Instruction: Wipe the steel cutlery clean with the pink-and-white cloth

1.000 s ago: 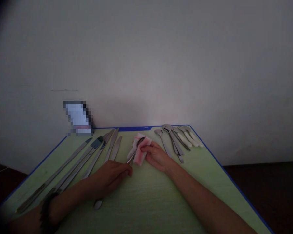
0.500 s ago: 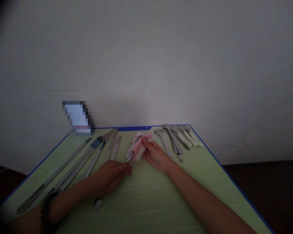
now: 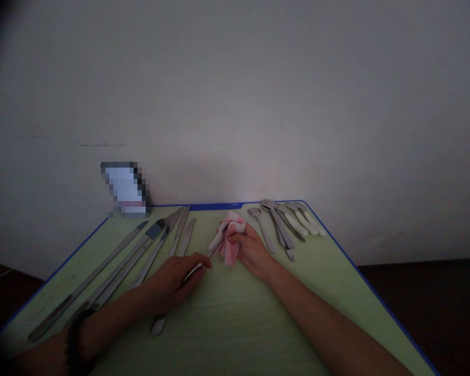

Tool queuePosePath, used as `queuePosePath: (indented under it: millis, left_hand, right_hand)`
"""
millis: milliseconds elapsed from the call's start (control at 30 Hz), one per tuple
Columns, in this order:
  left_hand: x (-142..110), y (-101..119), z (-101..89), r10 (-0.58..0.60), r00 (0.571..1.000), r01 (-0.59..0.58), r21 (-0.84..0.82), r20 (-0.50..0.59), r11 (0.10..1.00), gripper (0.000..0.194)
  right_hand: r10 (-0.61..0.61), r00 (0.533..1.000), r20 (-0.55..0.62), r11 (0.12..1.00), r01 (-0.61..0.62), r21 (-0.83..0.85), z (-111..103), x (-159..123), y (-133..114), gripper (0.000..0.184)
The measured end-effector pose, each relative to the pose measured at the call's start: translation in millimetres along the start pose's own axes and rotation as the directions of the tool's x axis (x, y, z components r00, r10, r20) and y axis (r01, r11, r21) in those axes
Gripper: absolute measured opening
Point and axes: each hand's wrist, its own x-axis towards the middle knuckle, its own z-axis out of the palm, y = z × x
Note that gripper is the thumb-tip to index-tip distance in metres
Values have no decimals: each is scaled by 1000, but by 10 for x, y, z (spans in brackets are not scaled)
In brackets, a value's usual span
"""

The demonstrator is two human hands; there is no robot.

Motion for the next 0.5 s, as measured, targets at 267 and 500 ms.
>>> queuePosePath:
  millis: [267, 500]
  left_hand:
    - [78, -102, -15, -289, 909, 165, -375, -301, 912, 35]
    - [82, -59, -37, -151, 988, 145, -173, -25, 974, 33]
  right_hand:
    - [-39, 993, -113, 999, 37, -14, 12, 6, 30, 28]
    - [-20, 994, -108, 998, 27, 63, 11, 46, 15, 22]
